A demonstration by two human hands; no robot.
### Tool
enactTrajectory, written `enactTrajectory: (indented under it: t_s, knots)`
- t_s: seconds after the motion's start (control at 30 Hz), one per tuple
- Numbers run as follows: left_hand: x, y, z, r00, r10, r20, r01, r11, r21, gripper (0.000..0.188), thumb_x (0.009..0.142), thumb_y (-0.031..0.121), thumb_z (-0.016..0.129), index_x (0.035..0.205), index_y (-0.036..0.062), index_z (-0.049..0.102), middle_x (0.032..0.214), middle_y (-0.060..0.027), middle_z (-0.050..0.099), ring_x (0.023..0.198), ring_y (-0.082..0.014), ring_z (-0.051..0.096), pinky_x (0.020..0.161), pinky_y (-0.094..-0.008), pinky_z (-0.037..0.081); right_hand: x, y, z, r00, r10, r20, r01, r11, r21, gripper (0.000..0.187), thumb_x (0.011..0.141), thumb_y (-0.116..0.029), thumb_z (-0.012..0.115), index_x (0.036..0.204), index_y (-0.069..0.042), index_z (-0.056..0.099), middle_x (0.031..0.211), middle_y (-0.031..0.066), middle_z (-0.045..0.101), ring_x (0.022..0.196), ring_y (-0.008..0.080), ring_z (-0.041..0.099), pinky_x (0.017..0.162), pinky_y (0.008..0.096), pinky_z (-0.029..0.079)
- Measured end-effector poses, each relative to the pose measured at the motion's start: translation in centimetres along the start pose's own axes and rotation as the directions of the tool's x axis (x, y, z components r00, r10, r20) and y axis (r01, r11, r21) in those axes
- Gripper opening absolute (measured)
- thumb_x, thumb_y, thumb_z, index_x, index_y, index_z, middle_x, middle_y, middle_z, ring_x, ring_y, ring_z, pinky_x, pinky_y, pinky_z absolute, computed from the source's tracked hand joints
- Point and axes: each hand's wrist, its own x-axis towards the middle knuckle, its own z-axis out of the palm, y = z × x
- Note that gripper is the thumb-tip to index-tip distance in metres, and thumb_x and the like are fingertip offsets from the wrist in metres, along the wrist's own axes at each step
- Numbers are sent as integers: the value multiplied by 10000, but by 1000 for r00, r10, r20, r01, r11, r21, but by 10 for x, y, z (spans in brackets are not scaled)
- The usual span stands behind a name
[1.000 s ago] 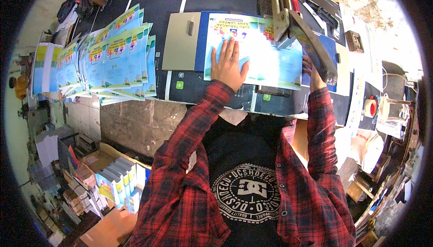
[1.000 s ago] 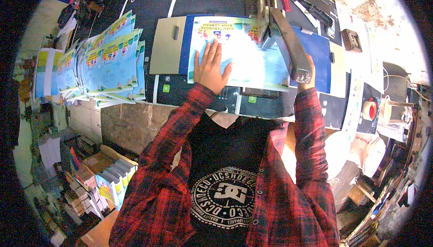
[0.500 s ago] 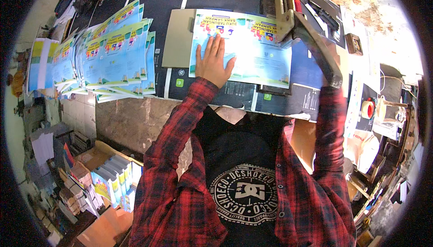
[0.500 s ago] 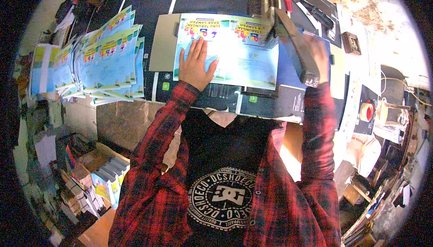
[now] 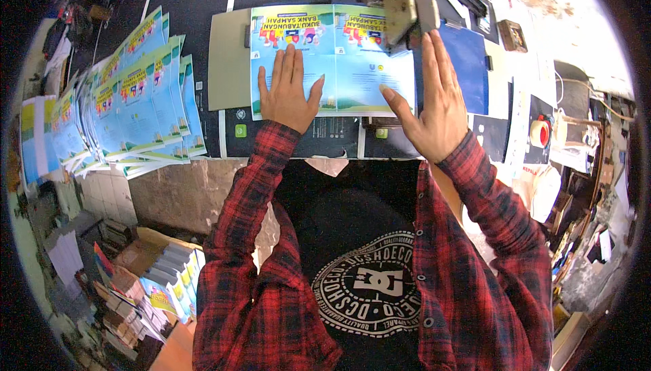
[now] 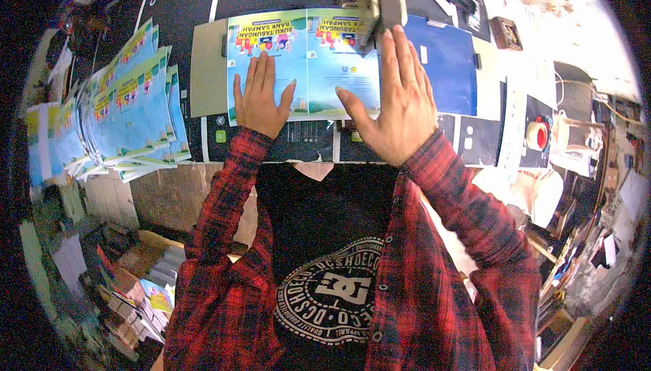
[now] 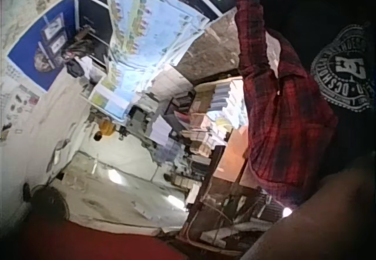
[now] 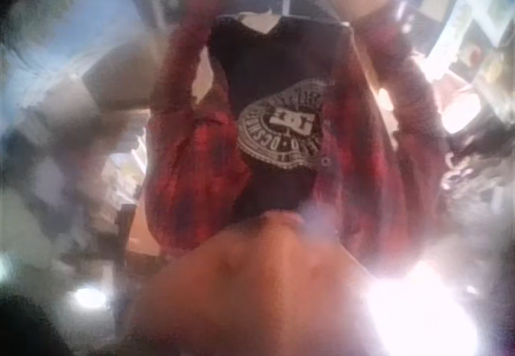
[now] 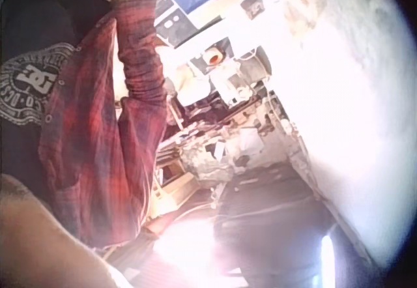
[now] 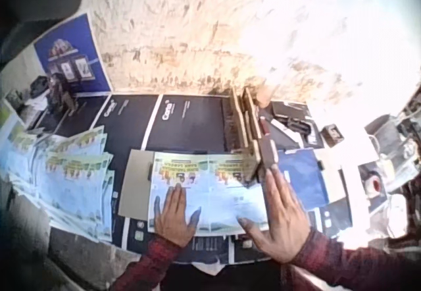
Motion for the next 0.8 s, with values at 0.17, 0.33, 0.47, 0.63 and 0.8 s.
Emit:
enactTrajectory:
  t_s: [0.17,0.33,0.47,0.63,0.8]
  knots:
    - [-2,1,0,1000,8,-13,-8,1000,6,651,955,414,535,1451,11,410,1541,-143,370,1429,-294,342,1147,-544,196,-15,11,60,986,1,-168,-2,1000,-4,975,803,-404,703,1504,56,205,1546,284,248,1417,436,293,1141,506,266]
    - [-1,0,2,1000,4,14,-4,998,57,671,950,442,525,1458,20,401,1542,-138,369,1438,-293,322,1151,-543,191,-12,10,35,993,-12,-122,20,997,69,936,798,-361,705,1482,78,238,1535,305,253,1418,442,291,1144,479,286]
    - [-2,-3,4,1000,10,-6,-10,996,84,684,948,473,522,1456,29,409,1543,-127,370,1444,-285,308,1158,-539,184,30,20,-42,995,-7,99,-21,959,282,622,892,-371,629,1370,7,504,1394,314,468,1241,396,546,1076,397,404]
    - [9,-20,-7,991,-119,-63,116,992,-46,583,938,438,547,1363,41,509,1408,-192,476,1317,-340,426,1097,-548,272,69,102,-36,916,251,312,-394,421,817,636,930,-565,543,1317,-61,572,1190,174,637,942,203,658,818,321,505]
    - [16,-59,-22,909,-389,-151,395,918,15,463,914,439,596,1110,24,664,1101,-192,592,1072,-364,526,1008,-520,352,-22,152,96,856,496,147,-473,633,613,499,957,-380,571,1314,-31,566,1219,141,639,1028,189,632,878,304,492]
